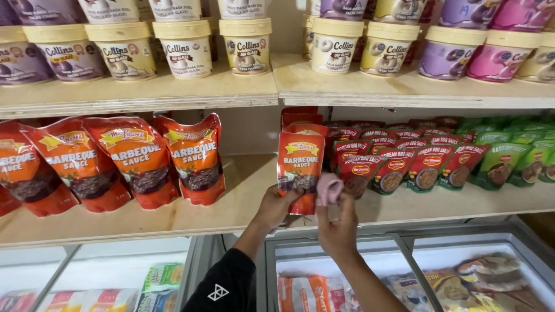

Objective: The person is cleaning barbecue sauce packets and the shelf they are sitting on with a cloth.

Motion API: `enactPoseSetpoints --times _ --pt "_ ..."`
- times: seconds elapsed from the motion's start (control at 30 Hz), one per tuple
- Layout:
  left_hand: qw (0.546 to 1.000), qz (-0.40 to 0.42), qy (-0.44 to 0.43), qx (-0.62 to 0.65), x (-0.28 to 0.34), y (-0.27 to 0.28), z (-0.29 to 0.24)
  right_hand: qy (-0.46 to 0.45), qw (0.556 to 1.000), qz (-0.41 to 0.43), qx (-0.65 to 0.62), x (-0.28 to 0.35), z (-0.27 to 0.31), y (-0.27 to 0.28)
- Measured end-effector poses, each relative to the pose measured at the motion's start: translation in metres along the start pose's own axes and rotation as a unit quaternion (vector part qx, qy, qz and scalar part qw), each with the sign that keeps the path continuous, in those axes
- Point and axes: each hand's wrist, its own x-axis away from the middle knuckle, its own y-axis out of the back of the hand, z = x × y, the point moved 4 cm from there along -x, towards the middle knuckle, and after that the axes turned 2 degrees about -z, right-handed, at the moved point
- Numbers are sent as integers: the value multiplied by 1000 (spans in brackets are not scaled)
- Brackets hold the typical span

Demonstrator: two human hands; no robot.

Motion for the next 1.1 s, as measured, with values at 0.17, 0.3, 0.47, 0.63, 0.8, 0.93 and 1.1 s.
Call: enactPoseSetpoints --times 0.17,0.3,0.47,0.63,0.8,0.93,1.1 --pt "935 22 103 339 16 19 -23 310 890 184 280 10 46 -56" --pt "953 48 48 295 21 50 -7 286 888 273 236 -6 38 -74" --pt "952 25 60 299 28 72 -28 370 789 352 341 -25 33 -102" --pt "966 -30 39 254 13 86 -7 265 927 155 214 -71 34 -119" --pt "973 -4 54 224 15 90 6 227 926 85 288 -75 19 -147" --pt "946 8 77 315 28 84 -18 264 889 250 277 -23 27 -167" --pt "931 25 25 364 23 91 -9 304 876 257 275 44 31 -141"
